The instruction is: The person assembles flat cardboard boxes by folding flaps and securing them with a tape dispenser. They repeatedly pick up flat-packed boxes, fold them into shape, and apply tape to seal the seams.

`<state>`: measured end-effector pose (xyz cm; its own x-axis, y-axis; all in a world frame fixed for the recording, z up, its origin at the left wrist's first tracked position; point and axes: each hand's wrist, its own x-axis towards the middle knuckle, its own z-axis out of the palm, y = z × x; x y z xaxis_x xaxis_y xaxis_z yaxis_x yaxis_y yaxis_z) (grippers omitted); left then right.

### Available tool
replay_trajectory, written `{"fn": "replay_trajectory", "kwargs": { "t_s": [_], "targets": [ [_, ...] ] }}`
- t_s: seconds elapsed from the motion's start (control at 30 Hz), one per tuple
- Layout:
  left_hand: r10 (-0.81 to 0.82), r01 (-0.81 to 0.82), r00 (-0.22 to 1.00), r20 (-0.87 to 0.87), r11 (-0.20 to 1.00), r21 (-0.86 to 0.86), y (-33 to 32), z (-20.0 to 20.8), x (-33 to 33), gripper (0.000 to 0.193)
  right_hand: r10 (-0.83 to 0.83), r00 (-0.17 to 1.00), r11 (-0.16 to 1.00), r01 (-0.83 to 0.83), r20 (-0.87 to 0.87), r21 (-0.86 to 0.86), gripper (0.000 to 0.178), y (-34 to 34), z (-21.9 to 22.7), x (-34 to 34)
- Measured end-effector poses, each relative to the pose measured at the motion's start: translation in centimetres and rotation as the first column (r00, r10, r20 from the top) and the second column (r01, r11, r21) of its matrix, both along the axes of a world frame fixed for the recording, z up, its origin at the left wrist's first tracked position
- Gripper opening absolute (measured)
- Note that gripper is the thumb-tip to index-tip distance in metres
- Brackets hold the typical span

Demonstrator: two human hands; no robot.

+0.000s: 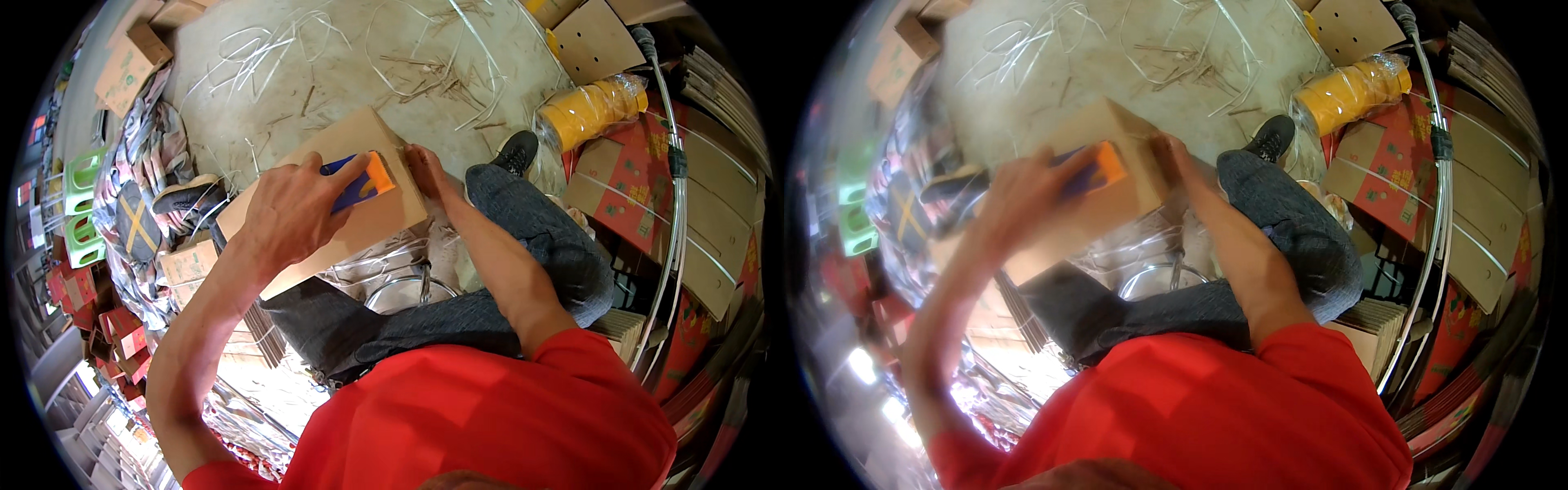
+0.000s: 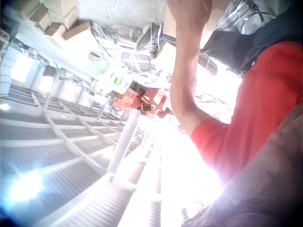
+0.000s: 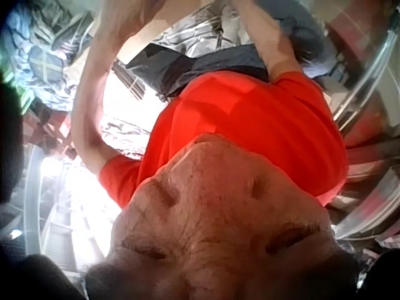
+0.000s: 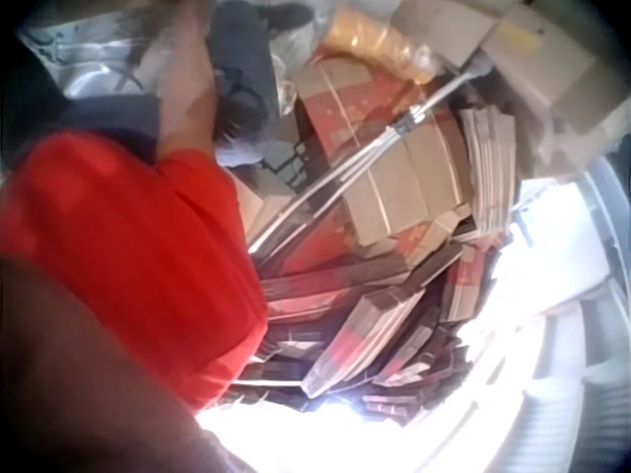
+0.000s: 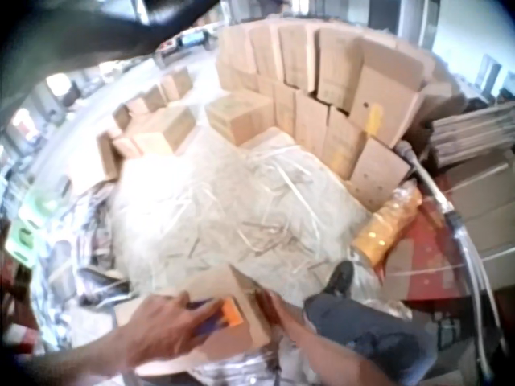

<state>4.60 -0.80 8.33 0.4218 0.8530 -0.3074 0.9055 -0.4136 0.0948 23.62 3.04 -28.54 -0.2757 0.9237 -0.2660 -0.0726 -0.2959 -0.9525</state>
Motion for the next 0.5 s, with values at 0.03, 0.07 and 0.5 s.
{"fn": "replay_trajectory", "kwargs": {
  "t_s": [0.03,0.07,0.5],
  "targets": [
    [0.029,-0.029,1.000,0.002,1.000,-0.006,-0.6,-0.2,-0.4,0.063,0.055,0.998,0.998,-0.054,0.027,-0.038,0.039,-0.7,2.7,-0.6],
    [0.018,-0.018,1.000,0.009,1.000,-0.002,-0.2,0.0,0.0,0.063,0.072,0.996,0.997,-0.069,0.062,-0.038,0.040,-0.4,2.5,-0.1],
    [0.055,-0.055,0.998,0.018,0.998,0.008,-0.4,0.7,0.1,0.063,-0.169,0.982,0.942,0.136,0.083,0.306,0.055,8.3,10.2,-0.1]
  ]
}}
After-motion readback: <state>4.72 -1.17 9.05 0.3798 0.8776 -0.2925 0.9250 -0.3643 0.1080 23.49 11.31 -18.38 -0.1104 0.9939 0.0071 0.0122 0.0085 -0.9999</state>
